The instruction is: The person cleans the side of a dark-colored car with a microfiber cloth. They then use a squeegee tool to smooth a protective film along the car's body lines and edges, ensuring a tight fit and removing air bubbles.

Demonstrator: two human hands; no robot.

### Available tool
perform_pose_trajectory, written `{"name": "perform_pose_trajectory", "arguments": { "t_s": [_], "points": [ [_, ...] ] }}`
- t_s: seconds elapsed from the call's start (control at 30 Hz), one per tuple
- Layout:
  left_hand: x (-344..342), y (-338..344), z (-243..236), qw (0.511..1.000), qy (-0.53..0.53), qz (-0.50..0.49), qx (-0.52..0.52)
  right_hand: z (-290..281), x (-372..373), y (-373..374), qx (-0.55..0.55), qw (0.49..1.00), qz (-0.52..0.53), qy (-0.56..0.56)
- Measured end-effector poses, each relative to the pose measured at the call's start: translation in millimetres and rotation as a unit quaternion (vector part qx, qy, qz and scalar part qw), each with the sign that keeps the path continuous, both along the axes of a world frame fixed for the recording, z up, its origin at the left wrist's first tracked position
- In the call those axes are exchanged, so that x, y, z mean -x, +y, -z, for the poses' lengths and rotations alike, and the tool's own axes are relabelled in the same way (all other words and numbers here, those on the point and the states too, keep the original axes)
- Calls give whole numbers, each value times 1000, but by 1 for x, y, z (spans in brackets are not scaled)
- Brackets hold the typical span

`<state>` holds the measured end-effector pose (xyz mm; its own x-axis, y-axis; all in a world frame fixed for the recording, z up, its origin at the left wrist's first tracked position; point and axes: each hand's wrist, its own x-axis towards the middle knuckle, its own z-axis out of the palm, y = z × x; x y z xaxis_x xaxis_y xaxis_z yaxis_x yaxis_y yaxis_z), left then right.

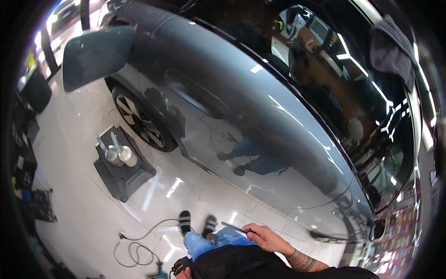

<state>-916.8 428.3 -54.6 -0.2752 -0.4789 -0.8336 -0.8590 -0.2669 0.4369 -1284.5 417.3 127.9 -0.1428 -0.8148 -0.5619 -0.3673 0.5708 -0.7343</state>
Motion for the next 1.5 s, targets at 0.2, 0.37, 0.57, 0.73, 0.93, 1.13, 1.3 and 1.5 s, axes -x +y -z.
{"name": "perform_pose_trajectory", "arguments": {
  "t_s": [0.2, 0.37, 0.57, 0.73, 0.93, 1.13, 1.3, 1.5],
  "points": [
    [3, -18, -66, 993, 2, -18, -115, 27, 9, -3, -91, 991, -65, -72],
    [3, -33, -75, 980, 35, -119, -154, 41, 28, -8, -64, 990, -97, -80],
    [37, -48, -37, 980, 118, -125, 103, 31, 66, -62, 90, 985, -146, 30],
    [56, -64, 36, 966, 185, -100, 150, -40, 109, -141, 196, 964, -52, 173],
    [-19, -89, 25, 990, 59, -68, 108, -112, 93, -250, 291, 933, 22, 213],
    [-81, -133, 11, 970, 73, -146, -182, -103, 48, -333, 310, 909, -61, 273],
    [-59, -268, -21, 992, 122, 15, 17, -150, 53, -303, 349, 893, -23, 285],
    [172, -452, -202, 742, 424, 350, 383, -185, 58, -155, 426, 817, 178, 347]
  ]
}}
